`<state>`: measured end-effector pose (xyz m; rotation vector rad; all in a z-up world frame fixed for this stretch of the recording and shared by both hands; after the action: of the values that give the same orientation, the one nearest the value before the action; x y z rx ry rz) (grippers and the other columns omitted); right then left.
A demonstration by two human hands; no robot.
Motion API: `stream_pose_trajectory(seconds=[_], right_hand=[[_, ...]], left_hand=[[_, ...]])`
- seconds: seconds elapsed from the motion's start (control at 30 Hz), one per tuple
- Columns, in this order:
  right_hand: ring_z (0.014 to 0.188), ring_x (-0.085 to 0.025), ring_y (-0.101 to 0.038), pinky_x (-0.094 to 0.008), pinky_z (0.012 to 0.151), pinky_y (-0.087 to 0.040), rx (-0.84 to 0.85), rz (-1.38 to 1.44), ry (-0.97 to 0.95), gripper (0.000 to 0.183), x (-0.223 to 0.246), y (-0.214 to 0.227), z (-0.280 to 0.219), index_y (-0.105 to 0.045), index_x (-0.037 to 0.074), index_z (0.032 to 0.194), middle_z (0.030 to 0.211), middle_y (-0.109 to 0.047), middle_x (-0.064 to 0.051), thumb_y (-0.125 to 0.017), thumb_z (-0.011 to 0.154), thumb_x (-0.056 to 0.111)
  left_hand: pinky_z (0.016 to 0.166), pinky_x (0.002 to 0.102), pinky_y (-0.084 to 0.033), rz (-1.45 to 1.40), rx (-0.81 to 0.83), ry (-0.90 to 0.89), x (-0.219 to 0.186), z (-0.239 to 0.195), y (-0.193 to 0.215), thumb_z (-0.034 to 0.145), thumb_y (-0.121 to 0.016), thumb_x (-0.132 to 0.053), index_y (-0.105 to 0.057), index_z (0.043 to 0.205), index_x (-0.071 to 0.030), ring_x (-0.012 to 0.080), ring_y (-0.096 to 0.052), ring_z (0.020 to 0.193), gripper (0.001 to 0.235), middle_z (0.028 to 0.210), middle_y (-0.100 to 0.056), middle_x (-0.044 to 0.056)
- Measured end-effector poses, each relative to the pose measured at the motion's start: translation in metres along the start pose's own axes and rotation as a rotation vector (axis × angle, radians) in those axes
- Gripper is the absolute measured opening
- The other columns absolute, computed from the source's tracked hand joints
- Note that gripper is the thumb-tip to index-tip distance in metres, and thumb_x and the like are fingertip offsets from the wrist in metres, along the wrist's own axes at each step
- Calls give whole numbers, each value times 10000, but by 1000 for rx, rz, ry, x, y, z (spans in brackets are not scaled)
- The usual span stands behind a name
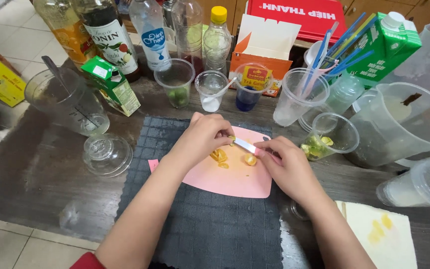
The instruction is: Using a small knife to peel and remove seeds from citrus fruit segments on a cutting board.
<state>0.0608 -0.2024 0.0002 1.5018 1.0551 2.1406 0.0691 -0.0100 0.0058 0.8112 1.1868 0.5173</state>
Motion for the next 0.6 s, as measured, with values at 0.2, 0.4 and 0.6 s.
stream_pose_trajectory(seconds=[0.2,0.4,0.6], right_hand=[[878,-318,-724,-416,797,-577,-55,-54,14,207,13,26,-9,-797,137,1109,876,-710,-112,-711,929,190],[751,-149,-623,-287,703,-447,-141,-101,80,190,41,68,-30,-795,93,1094,868,-688,-26,-687,950,156],[887,-159,-664,-280,820,-489,-337,-70,75,116,57,122,-53,-801,39,1038,983,-753,-83,-733,949,70]], left_hand=[[882,364,-382,12,-13,-52,-23,3,11,860,-784,-169,-777,954,-99,242,-712,895,117,876,-715,61],[848,393,-311,112,-47,-166,-48,22,3,867,-703,-192,-681,787,-196,197,-631,849,83,844,-660,-39],[868,441,-325,165,-99,-326,-103,57,-2,803,-760,-169,-656,804,-200,244,-649,910,109,838,-655,-11]])
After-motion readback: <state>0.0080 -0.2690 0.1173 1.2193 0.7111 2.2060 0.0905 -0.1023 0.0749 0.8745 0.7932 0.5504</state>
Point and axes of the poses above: each hand's wrist, its own z-axis towards the middle knuckle, its own y-axis out of the back of the hand, x = y × z, the point moved 7 cm from there along z, towards the middle knuckle
